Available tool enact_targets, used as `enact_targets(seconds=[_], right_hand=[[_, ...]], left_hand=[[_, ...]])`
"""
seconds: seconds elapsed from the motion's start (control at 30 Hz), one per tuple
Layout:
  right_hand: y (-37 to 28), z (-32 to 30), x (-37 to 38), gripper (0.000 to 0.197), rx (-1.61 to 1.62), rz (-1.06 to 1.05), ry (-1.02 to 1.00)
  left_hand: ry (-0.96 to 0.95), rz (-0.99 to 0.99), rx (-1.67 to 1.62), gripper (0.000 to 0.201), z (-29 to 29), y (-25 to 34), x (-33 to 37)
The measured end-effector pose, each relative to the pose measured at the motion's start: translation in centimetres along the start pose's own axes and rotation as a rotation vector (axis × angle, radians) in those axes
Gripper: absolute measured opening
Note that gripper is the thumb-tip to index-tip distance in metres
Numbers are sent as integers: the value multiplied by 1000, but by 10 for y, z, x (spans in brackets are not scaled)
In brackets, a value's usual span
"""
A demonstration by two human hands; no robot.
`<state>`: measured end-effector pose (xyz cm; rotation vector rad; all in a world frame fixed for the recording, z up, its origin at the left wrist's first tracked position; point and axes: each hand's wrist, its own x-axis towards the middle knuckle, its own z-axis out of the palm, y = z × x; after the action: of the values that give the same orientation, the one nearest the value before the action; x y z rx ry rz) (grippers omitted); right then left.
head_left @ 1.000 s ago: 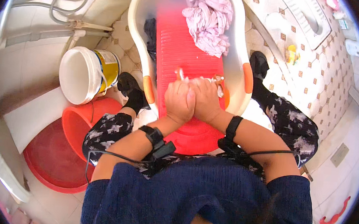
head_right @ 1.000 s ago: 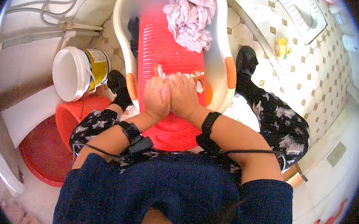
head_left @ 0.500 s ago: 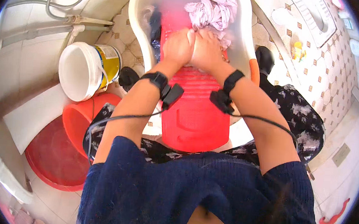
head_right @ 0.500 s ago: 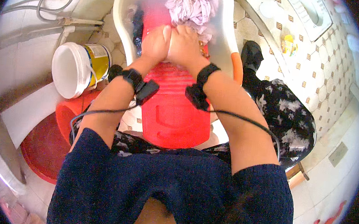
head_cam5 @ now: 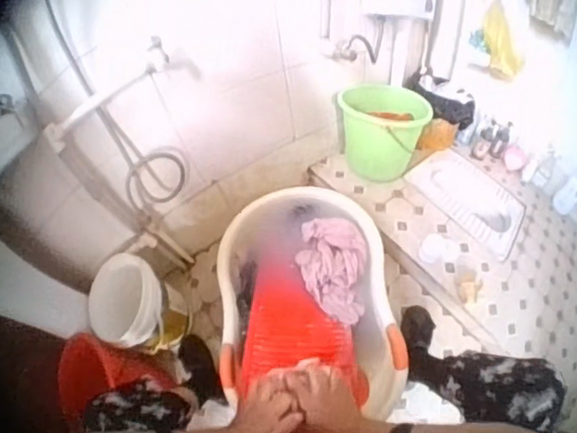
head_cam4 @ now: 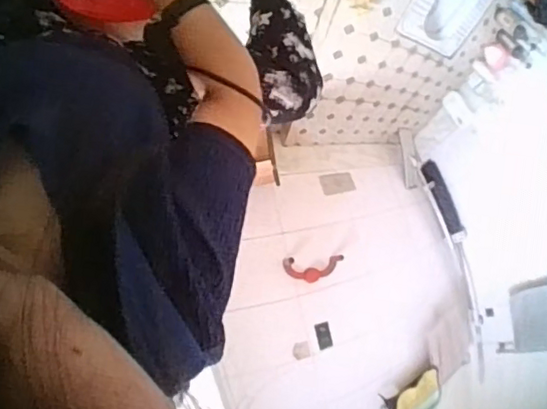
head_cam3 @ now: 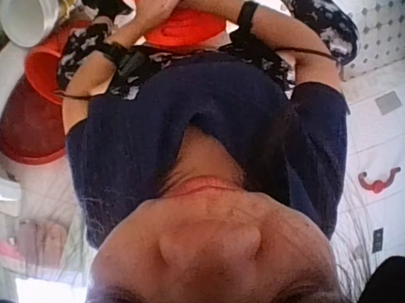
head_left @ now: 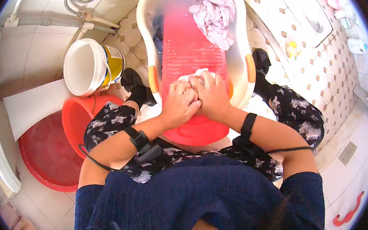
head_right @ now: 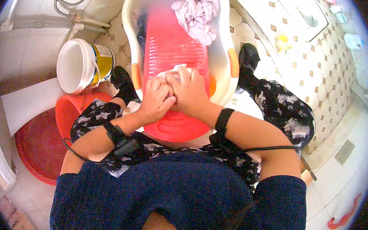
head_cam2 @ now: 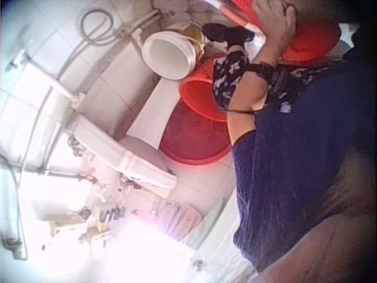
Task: Hand washing laundry in a basin using a washboard and soap.
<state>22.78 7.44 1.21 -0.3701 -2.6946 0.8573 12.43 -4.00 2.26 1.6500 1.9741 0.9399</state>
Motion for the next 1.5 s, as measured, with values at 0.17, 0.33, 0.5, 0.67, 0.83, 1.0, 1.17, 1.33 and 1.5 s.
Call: enact_targets(seconds=[0.17, 0.33, 0.5, 0.67, 0.83, 1.0, 1.17, 1.33, 1.5], right_hand=[[4, 28, 9, 24, -153, 48, 88], [27, 43, 15, 20, -35, 75, 57], [33, 40, 29, 16, 42, 173, 108], [39, 36, 49, 18, 88, 203, 10], [28, 18, 76, 24, 29, 277, -271], [69, 30, 75, 54, 147, 487, -202], [87, -63, 122, 40, 304, 591, -779], [129, -82, 176, 22, 804, 610, 26], [121, -45, 211, 40, 656, 250, 273]], left_hand=[[172, -88, 152, 12, 21, -9, 11], [194, -70, 239, 13, 30, -34, 25], [137, -12, 281, 15, 31, -55, 40], [249, -56, 188, 18, 27, -64, 61], [181, -231, 203, 28, 13, -69, 72], [113, -757, -208, 47, -8, -91, 97], [660, -936, -848, 48, -80, -135, 88], [888, -754, -1364, 37, -161, -145, 100], [951, -505, -1158, 30, -166, -147, 130]])
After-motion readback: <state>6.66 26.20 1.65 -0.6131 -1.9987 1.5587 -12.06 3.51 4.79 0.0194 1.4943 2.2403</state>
